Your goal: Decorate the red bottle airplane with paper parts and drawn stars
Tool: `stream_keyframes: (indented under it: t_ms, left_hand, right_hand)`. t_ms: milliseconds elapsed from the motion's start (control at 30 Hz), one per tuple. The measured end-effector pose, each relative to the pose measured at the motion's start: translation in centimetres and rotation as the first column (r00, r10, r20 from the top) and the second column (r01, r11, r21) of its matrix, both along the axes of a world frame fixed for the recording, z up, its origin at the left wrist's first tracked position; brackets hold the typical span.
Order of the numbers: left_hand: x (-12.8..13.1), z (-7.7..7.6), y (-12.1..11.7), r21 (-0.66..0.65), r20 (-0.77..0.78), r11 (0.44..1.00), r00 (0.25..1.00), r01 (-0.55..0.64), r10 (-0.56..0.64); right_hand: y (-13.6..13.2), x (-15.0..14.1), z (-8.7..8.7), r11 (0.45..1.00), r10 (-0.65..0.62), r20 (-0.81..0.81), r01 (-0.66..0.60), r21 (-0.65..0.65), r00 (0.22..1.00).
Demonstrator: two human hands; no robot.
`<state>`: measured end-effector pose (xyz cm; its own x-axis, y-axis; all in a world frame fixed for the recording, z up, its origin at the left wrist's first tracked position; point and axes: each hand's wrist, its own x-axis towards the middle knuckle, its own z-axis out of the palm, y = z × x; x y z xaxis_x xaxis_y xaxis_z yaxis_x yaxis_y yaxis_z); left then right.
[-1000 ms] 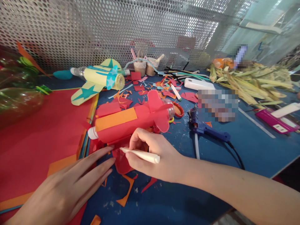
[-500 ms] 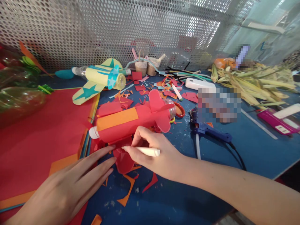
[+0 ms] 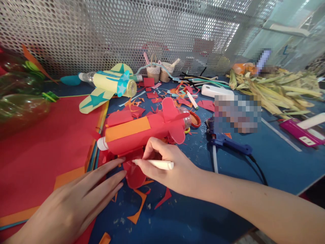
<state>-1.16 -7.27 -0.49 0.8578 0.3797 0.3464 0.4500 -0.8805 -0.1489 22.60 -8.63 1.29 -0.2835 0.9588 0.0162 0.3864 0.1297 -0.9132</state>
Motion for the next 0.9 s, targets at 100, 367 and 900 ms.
stream_keyframes:
  t_ms: [100,367,900]
  left_hand:
    - [0.2,0.1,0.0,0.004,0.01,1.0,1.0,0.007,-0.007]
    - [-0.2,-0.6,0.0,0.015,0.022,1.0,1.0,0.019,-0.019]
    - [0.1,-0.6,0.1,0.02,0.017,1.0,1.0,0.012,-0.012]
  right_hand:
    - [-0.1,0.0,0.0,1.0,0.007,0.0,-0.007,0.012,1.0]
    - [-0.2,0.0,-0.5,1.0,0.021,-0.027,-0.021,-0.002,0.999]
    - [0.1,0.0,-0.1,0.999,0.032,0.001,-0.032,0.001,0.999]
